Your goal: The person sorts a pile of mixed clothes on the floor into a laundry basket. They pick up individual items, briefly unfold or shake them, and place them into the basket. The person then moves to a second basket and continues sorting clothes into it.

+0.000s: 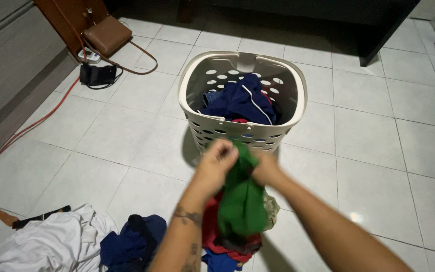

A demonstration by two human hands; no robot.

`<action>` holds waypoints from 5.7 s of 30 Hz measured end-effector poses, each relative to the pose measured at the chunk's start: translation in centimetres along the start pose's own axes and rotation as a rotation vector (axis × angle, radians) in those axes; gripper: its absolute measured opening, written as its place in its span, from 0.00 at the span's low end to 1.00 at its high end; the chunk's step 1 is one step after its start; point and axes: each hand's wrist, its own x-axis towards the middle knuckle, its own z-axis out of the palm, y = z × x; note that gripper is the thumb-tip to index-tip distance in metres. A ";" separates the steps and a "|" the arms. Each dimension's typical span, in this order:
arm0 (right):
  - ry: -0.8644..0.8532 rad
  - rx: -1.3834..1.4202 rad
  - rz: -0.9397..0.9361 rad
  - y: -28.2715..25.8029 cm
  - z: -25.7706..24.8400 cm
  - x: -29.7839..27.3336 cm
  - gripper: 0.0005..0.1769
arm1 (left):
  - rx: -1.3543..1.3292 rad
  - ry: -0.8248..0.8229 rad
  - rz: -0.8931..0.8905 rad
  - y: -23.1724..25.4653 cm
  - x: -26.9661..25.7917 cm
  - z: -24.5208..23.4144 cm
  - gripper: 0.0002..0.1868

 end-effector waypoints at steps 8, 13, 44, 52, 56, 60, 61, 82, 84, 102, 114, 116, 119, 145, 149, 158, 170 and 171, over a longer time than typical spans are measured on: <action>0.409 0.318 -0.315 -10.4 -18.5 11.0 0.04 | 0.281 0.437 -0.037 2.1 0.4 -5.0 0.12; 0.506 0.609 -0.436 -11.0 -19.2 15.9 0.08 | 0.815 0.357 -0.379 -8.2 -4.6 -5.2 0.27; -0.157 -0.529 -0.590 -4.2 -6.1 2.3 0.60 | 0.633 0.062 -0.127 1.2 -3.2 -1.8 0.15; 0.020 0.079 0.061 -6.6 -8.8 6.3 0.18 | -0.527 0.052 0.122 8.7 1.0 -1.5 0.23; 0.290 0.200 0.029 -8.4 -15.4 11.5 0.31 | -0.212 0.315 -0.047 2.9 0.8 -4.2 0.23; 0.275 0.296 0.038 -9.0 -16.0 15.1 0.25 | 0.546 0.355 -0.211 -6.4 -3.2 -4.6 0.28; 0.234 0.222 0.121 -8.8 -15.0 15.4 0.29 | 0.673 0.286 -0.324 -8.3 -4.8 -4.7 0.31; -0.175 -0.703 -0.018 -2.1 -2.7 7.5 0.22 | 1.094 -0.142 -0.434 -6.8 -8.7 -3.4 0.18; -0.191 -0.705 -0.008 -2.1 -2.4 7.0 0.22 | 0.972 -0.185 -0.484 -1.1 -7.0 -4.1 0.19; -0.168 -0.349 0.385 -4.5 -7.5 7.3 0.31 | 0.655 0.281 0.221 6.4 8.6 -2.6 0.31; -0.708 -0.745 0.091 0.7 2.0 14.1 0.53 | 1.339 0.102 -0.012 0.4 5.8 -1.6 0.41; -0.851 -0.811 0.114 3.9 4.2 15.0 0.47 | 1.318 0.054 -0.108 1.1 5.7 -1.6 0.40; -1.065 -0.839 0.107 6.9 5.8 16.0 0.33 | 1.343 0.059 -0.120 1.8 6.0 -1.5 0.40; -0.450 -0.100 0.523 10.5 16.8 -12.9 0.52 | 1.408 0.170 -0.067 -0.5 6.5 -1.7 0.34; -0.444 -0.313 0.512 6.6 16.1 -12.3 0.31 | 1.426 0.170 -0.061 -0.7 6.5 -1.7 0.34; 0.052 0.289 0.036 -6.4 -1.0 -3.2 0.16 | 0.707 0.312 0.193 2.5 4.3 -3.9 0.18; 0.496 0.538 -0.321 -16.9 -17.2 13.1 0.15 | 0.684 0.698 0.115 -9.4 -7.2 -4.0 0.12; 0.546 0.463 -0.324 -15.9 -16.3 13.9 0.14 | 0.702 0.599 0.103 -10.4 -8.0 -3.2 0.13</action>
